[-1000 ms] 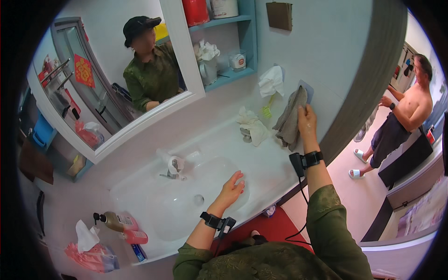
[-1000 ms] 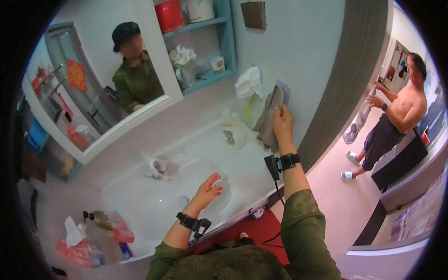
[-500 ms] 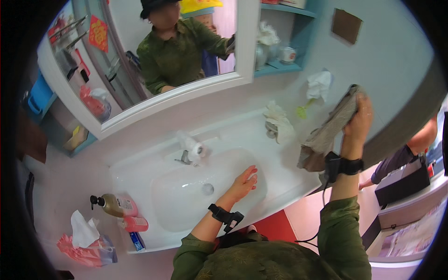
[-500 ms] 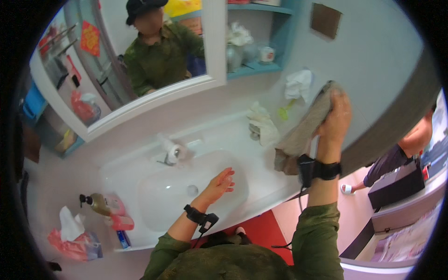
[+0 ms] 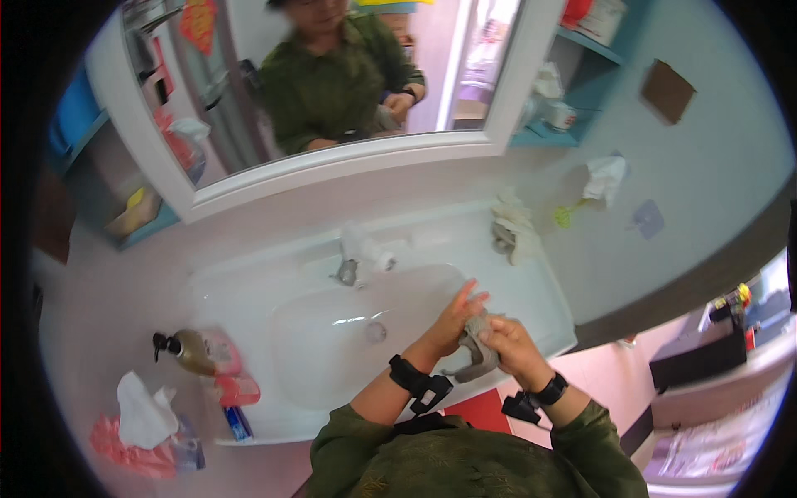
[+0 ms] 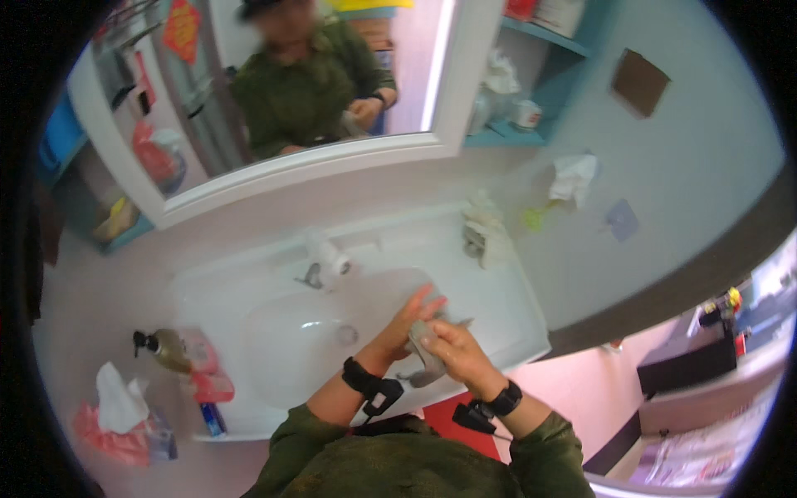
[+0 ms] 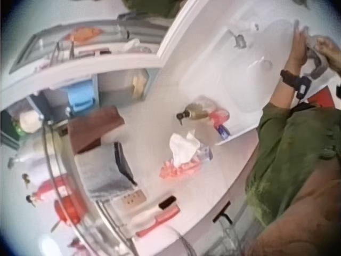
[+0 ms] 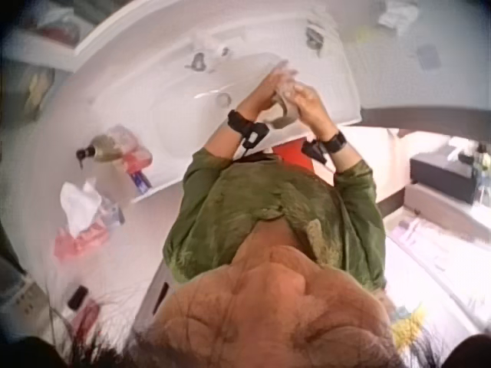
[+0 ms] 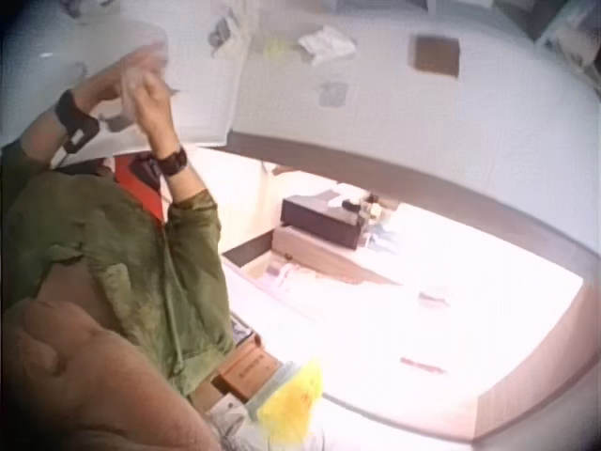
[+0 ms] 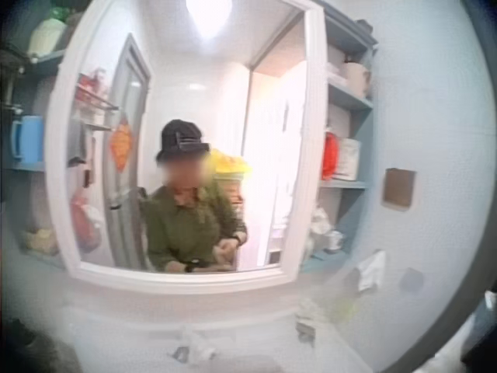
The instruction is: The person cleans a bathroom sink using a brush and a cloth, then washes a soap dispenser bottle.
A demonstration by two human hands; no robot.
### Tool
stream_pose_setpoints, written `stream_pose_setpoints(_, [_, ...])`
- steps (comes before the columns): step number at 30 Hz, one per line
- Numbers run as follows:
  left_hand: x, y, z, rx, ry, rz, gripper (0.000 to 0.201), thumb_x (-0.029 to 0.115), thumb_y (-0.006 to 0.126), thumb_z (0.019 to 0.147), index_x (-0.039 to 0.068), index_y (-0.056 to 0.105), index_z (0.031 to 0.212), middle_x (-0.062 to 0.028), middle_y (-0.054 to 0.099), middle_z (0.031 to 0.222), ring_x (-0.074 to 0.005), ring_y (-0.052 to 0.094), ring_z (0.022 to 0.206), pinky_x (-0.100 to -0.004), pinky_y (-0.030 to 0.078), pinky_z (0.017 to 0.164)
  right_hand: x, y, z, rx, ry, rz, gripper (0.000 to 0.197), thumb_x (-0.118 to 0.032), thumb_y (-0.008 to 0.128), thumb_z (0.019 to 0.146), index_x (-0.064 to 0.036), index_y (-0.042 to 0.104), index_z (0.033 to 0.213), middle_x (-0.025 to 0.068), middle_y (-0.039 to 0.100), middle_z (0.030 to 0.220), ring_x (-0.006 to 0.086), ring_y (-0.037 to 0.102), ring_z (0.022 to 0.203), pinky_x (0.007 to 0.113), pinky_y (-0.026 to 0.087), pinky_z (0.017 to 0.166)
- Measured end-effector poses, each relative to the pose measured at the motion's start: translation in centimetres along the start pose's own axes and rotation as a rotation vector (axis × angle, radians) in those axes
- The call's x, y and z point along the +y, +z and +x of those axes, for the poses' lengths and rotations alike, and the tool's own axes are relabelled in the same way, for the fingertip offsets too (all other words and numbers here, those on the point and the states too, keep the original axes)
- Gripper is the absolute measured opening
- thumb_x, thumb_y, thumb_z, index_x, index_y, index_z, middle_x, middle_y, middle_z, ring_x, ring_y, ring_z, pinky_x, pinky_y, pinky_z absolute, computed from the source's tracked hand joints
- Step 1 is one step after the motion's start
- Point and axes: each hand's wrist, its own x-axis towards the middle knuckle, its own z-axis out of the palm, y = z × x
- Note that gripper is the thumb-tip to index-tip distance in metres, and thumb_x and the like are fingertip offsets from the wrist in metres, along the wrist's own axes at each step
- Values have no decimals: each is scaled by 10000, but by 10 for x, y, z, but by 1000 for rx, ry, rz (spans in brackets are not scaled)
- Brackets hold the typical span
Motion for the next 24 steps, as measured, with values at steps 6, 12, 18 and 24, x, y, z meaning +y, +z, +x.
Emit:
stream_pose_setpoints(6, [-8, -60, -46, 271, -1, 378, 272, 190, 488, 839, 24, 483, 1055, -51, 522, 848, -110, 485, 761, -223, 412, 664, 99, -28, 35, 13, 98, -31, 293, -196, 519, 804, 24, 500, 997, 67, 555, 873, 138, 519, 783, 252, 420, 695])
stream_pose_setpoints(12, [19, -123, -73, 576, 59, 465, 225, 166, 476, 836, 45, 501, 1025, -25, 533, 831, -91, 479, 733, -202, 398, 630, 131, -10, 96, 0, 126, -471, 325, -207, 544, 757, 30, 516, 978, 103, 573, 853, 140, 523, 762, 260, 419, 676])
stream_pose_setpoints(18, [49, -142, -91, 689, 97, 368, 255, 174, 486, 837, 75, 468, 1071, -31, 531, 872, -102, 498, 712, -226, 426, 562, 162, -38, 137, 131, 119, -220, 364, -230, 546, 747, 22, 523, 1008, 135, 571, 884, 205, 534, 797, 305, 420, 723])
stream_pose_setpoints(24, [47, -184, -108, 897, 42, 829, 544, 148, 520, 813, 118, 250, 1285, -88, 352, 1223, -136, 506, 835, -273, 471, 643, 225, -46, 155, 72, 152, -1045, 620, -292, 564, 729, -12, 314, 1224, 221, 346, 1209, 333, 371, 1097, 363, 323, 914])
